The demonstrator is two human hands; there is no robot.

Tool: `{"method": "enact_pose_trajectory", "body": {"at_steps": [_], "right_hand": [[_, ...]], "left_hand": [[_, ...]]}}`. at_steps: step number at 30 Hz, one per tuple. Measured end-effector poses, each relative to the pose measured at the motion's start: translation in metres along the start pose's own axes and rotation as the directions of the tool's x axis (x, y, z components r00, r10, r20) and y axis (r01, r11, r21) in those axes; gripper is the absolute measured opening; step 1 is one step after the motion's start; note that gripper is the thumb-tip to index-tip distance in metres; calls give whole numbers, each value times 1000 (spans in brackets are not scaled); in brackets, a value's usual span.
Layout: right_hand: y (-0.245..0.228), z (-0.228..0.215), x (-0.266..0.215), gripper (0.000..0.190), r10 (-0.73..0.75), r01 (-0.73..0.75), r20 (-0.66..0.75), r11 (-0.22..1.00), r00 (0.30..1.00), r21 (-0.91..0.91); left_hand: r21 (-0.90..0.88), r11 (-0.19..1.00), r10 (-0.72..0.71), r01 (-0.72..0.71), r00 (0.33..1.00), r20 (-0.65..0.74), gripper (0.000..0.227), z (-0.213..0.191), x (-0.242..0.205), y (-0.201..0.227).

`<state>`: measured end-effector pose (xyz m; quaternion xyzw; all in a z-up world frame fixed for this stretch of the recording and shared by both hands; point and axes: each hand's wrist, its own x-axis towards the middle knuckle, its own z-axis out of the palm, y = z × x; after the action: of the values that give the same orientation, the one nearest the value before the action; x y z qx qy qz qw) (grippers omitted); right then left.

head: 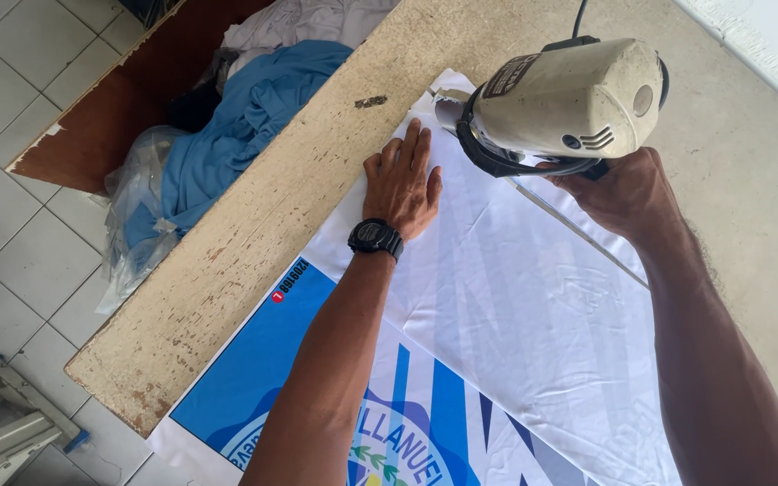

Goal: The person marks a white banner with a red marker using a wooden ruler and a curved wooden template. They then use an electric jigsaw to cut along the marked lines on the banner. Finally, the person removes the cut piece and opens a drawer beneath the workbench.

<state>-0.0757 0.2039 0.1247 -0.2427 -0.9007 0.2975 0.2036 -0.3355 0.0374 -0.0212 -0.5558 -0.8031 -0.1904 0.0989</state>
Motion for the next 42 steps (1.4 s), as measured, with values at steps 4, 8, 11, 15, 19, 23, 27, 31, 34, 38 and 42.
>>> {"method": "enact_pose_trajectory", "body": {"at_steps": [4,8,11,15,19,23,27,31,34,38,42], "right_hand": [[-14,4,10,37,90,-91,-13,993,996,-78],[-13,8,17,38,142,-143,-17,985,990,-97],[-20,11,24,40,138,-137,4,984,990,-111],[-28,12,30,40,216,-212,16,968,976,-137],[-29,14,35,42,233,-228,16,961,972,-159],[-29,17,39,39,277,-272,7,947,961,-168],[-25,21,42,42,221,-216,5,959,975,-185],[-32,24,47,36,140,-137,8,978,990,-157],[-41,24,53,39,152,-147,17,974,988,-172],[-29,26,53,54,288,-278,26,940,957,-199],[0,38,53,46,34,-30,28,989,999,-146]], "left_hand": [[6,1000,-10,10,1000,8,63,-2,-1,1],[-1,1000,-5,5,1000,3,64,1,-1,2],[9,1000,-9,9,1000,23,65,1,-2,1],[31,999,-10,10,1000,-9,66,-1,-1,2],[25,1000,-8,8,1000,-7,68,-2,-1,2],[41,999,-13,13,1000,-7,69,-2,-1,3],[36,999,-16,17,1000,-7,71,-1,-2,3],[44,999,-23,22,1000,13,71,-1,-2,3],[37,999,-21,20,1000,13,71,-1,-2,3],[54,998,-19,19,1000,10,71,-2,-2,4],[-41,999,-32,36,995,90,65,-14,0,4]]}}
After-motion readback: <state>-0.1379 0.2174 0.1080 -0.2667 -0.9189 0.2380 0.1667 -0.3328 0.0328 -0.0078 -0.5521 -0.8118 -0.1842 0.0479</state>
